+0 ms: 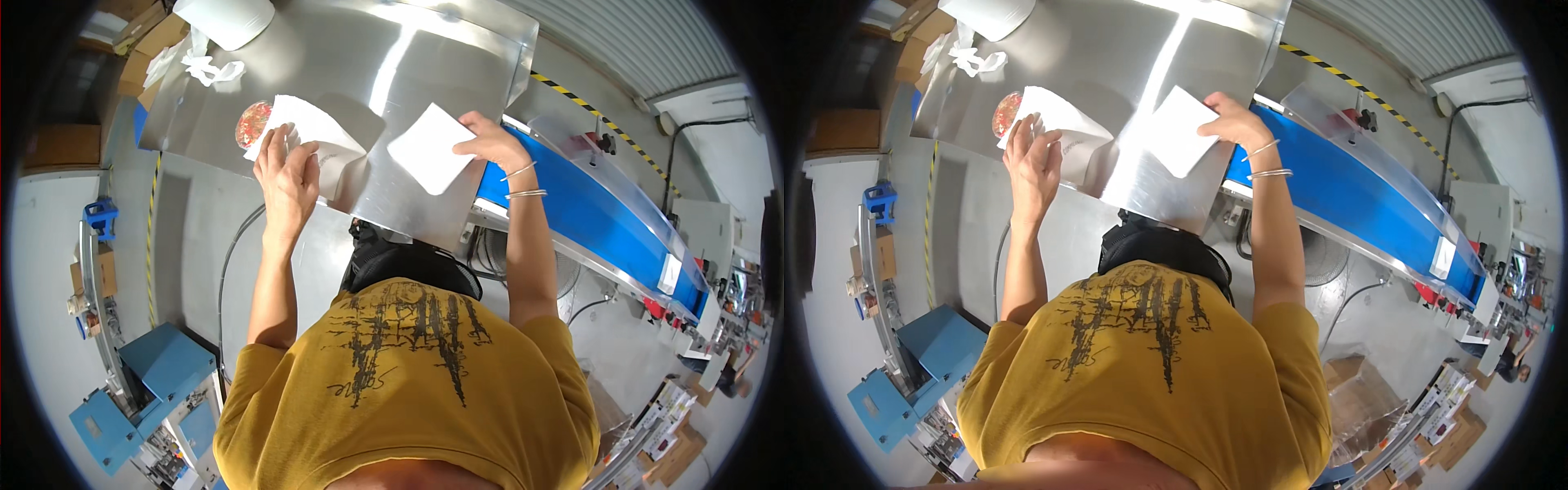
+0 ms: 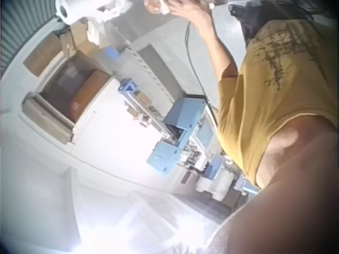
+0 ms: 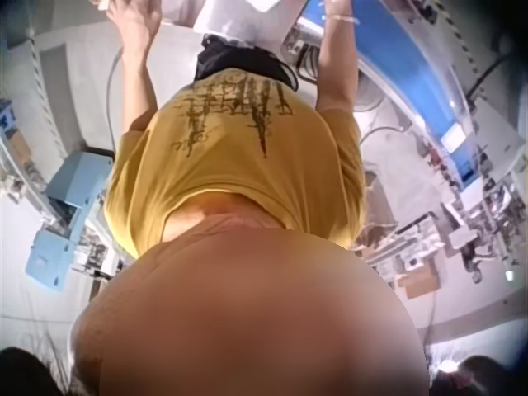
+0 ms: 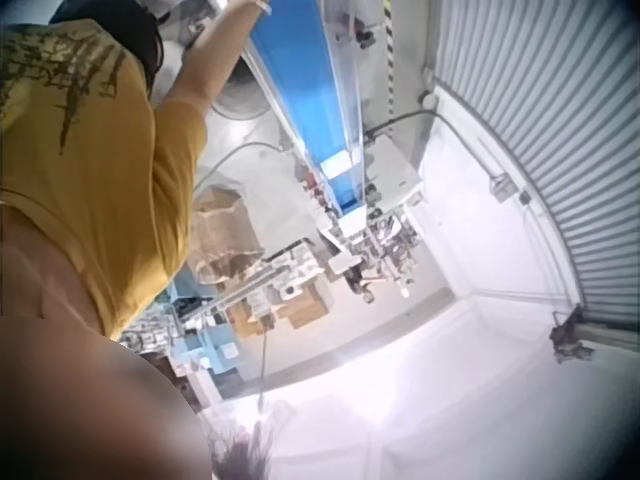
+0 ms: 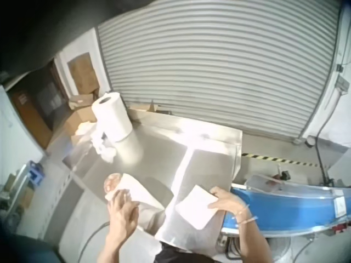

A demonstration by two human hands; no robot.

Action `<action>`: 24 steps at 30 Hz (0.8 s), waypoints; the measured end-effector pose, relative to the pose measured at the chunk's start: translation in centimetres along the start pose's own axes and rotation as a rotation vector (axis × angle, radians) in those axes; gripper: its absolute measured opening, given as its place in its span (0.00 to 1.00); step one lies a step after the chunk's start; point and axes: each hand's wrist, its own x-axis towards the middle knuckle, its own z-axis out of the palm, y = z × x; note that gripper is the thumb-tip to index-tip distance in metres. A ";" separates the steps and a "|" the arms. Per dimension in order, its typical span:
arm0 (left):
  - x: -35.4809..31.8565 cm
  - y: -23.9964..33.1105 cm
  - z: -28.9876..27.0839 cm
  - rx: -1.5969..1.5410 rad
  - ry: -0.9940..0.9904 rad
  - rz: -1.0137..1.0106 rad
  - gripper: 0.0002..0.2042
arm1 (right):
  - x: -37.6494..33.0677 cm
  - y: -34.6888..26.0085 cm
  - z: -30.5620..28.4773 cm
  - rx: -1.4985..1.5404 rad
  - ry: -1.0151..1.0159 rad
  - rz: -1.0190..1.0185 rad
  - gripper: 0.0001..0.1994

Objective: Processing and inspecting stacks of white paper napkins or sheets on a conveyor line in an industrial facility.

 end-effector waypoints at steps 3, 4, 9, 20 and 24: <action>0.0 0.1 0.1 0.002 0.007 -0.005 0.11 | -0.6 2.4 -1.0 -0.056 0.241 -0.078 0.32; 0.0 0.1 0.1 0.007 0.011 -0.004 0.11 | -0.9 2.6 -1.0 0.100 0.245 0.012 0.31; 0.2 0.3 0.0 0.074 0.031 0.020 0.09 | -2.6 2.3 -0.8 0.247 0.210 0.001 0.28; -0.1 0.3 0.3 0.042 0.024 0.000 0.10 | -3.8 2.8 1.8 0.123 0.329 -0.090 0.26; -0.1 0.2 0.3 0.025 0.034 0.010 0.10 | -3.7 4.0 3.0 -0.159 0.505 -0.330 0.23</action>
